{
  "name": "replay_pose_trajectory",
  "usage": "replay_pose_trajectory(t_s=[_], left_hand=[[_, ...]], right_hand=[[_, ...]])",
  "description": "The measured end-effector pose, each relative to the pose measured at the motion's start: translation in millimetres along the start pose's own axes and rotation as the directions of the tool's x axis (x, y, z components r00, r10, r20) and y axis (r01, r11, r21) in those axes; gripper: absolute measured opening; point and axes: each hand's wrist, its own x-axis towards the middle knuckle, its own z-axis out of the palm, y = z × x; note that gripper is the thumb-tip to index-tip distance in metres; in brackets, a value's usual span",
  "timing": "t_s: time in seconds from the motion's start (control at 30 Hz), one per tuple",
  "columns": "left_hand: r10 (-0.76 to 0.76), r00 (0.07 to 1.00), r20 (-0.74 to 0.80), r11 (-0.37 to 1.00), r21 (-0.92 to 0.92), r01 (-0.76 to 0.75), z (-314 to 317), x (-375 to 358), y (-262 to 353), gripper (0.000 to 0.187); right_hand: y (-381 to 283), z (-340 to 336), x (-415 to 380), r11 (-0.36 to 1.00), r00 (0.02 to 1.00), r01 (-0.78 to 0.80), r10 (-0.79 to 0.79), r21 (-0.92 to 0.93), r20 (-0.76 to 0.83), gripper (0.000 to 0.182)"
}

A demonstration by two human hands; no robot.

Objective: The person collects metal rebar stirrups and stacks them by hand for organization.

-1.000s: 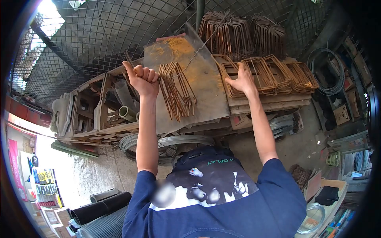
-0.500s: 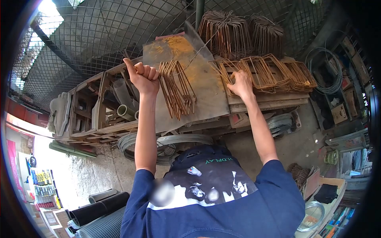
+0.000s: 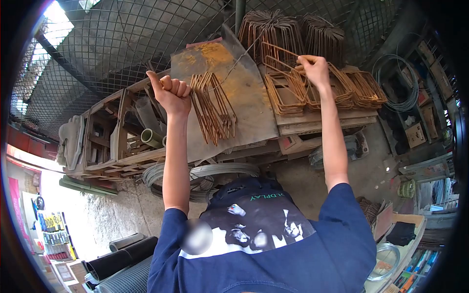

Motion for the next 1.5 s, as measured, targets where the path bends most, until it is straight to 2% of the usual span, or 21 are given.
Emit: replay_pose_trajectory(t_s=[0.07,0.1,0.17,0.3,0.37,0.43,0.47,0.5,0.57,0.6,0.63,0.73,0.8,0.93,1.07,1.17,1.27,1.33,1.43,1.47,1.5], left_hand=[[0.005,1.0,-0.015,1.0,0.005,-0.005,0.5,-0.3,0.0,0.063],[0.004,1.0,-0.019,1.0,-0.003,-0.004,0.4,-0.3,-0.1,0.063],[0.003,1.0,-0.029,1.0,-0.01,-0.003,-0.1,-0.6,-0.1,0.063],[0.01,1.0,0.001,1.0,-0.017,-0.01,-1.7,0.5,-1.8,0.063],[0.012,1.0,0.004,1.0,-0.026,-0.012,-2.0,0.3,-2.2,0.063],[0.015,1.0,-0.007,1.0,-0.018,-0.015,0.2,-0.3,-1.4,0.063],[0.012,1.0,-0.009,1.0,-0.016,-0.012,0.4,0.0,-1.6,0.063],[0.012,1.0,-0.006,1.0,-0.019,-0.012,0.3,0.2,-1.8,0.063],[0.005,1.0,-0.003,1.0,-0.021,-0.005,0.8,-0.4,-2.7,0.063],[0.012,1.0,0.007,1.0,-0.015,-0.011,1.2,-0.8,-2.7,0.063],[0.021,1.0,0.017,1.0,-0.009,-0.02,1.5,-0.7,-2.9,0.063],[0.007,1.0,0.013,1.0,-0.022,-0.007,1.2,-1.0,-4.2,0.062],[0.01,1.0,-0.004,1.0,-0.013,-0.01,2.9,-2.6,-4.5,0.062],[0.013,1.0,-0.005,1.0,-0.028,-0.013,1.4,-3.1,-4.6,0.062],[0.026,0.999,-0.028,1.0,-0.004,-0.026,3.5,-5.4,-2.5,0.062],[0.024,1.0,0.001,0.999,-0.025,-0.024,0.7,-4.5,-2.8,0.062],[0.037,0.999,0.023,0.999,-0.026,-0.037,0.2,-3.7,-2.8,0.062],[0.02,0.999,0.035,0.999,-0.028,-0.02,0.2,-4.2,-2.3,0.062],[0.007,1.0,0.002,0.999,-0.041,-0.007,1.0,-3.6,-3.4,0.062],[0.003,1.0,0.008,0.999,-0.044,-0.003,1.6,-3.4,-3.9,0.062],[0.008,1.0,0.022,0.999,-0.044,-0.007,1.2,-3.4,-3.8,0.062]], right_hand=[[-6.7,-6.2,-1.5,0.963,0.991,-0.12,0.104,0.242,0.08,0.022],[-1.6,-7.5,-0.1,0.964,0.991,-0.119,0.102,0.239,0.082,0.022],[14.9,-4.6,0.8,0.888,0.967,-0.25,0.212,0.387,0.139,0.025],[32.6,5.4,-8.6,0.86,0.94,-0.341,0.299,0.38,0.165,0.024],[38.3,10.6,-14.8,0.91,0.95,-0.303,0.267,0.282,0.16,0.023],[43.4,13.7,-19.7,0.981,0.99,-0.068,0.089,-0.183,0.109,0.027],[45.0,13.2,-19.1,0.896,0.994,0.04,0.009,-0.442,0.108,0.042],[45.1,17.0,-21.7,0.896,0.994,0.036,0.014,-0.442,0.109,0.042],[45.8,29.6,-29.4,0.714,0.983,0.185,-0.141,-0.675,0.12,0.061],[24.6,32.0,-35.9,0.656,0.979,0.177,-0.038,-0.734,0.202,0.076],[24.0,38.0,-39.5,0.689,0.97,0.185,-0.011,-0.701,0.245,0.084],[16.0,56.3,-49.5,0.639,0.945,0.227,0.038,-0.735,0.324,0.092],[12.1,62.1,-54.5,0.544,0.908,0.259,0.146,-0.798,0.394,0.097],[18.4,71.4,-44.3,0.623,0.93,0.108,0.212,-0.775,0.3,0.096],[16.9,70.8,-45.2,0.621,0.934,0.13,0.184,-0.773,0.305,0.095],[16.2,64.4,-46.5,0.706,0.947,0.104,0.145,-0.701,0.286,0.091],[12.6,45.2,-43.4,0.906,0.97,0.08,0.025,-0.416,0.24,0.091],[-5.6,25.9,-45.4,0.982,0.983,-0.046,0.077,-0.182,0.168,0.091],[-23.8,-4.3,-39.9,0.976,0.993,0.006,-0.031,0.216,0.113,0.091],[-33.7,-12.5,-42.3,0.949,0.992,0.052,-0.084,0.31,0.092,0.087],[-33.6,-16.7,-40.4,0.95,0.993,0.053,-0.083,0.308,0.083,0.087]])
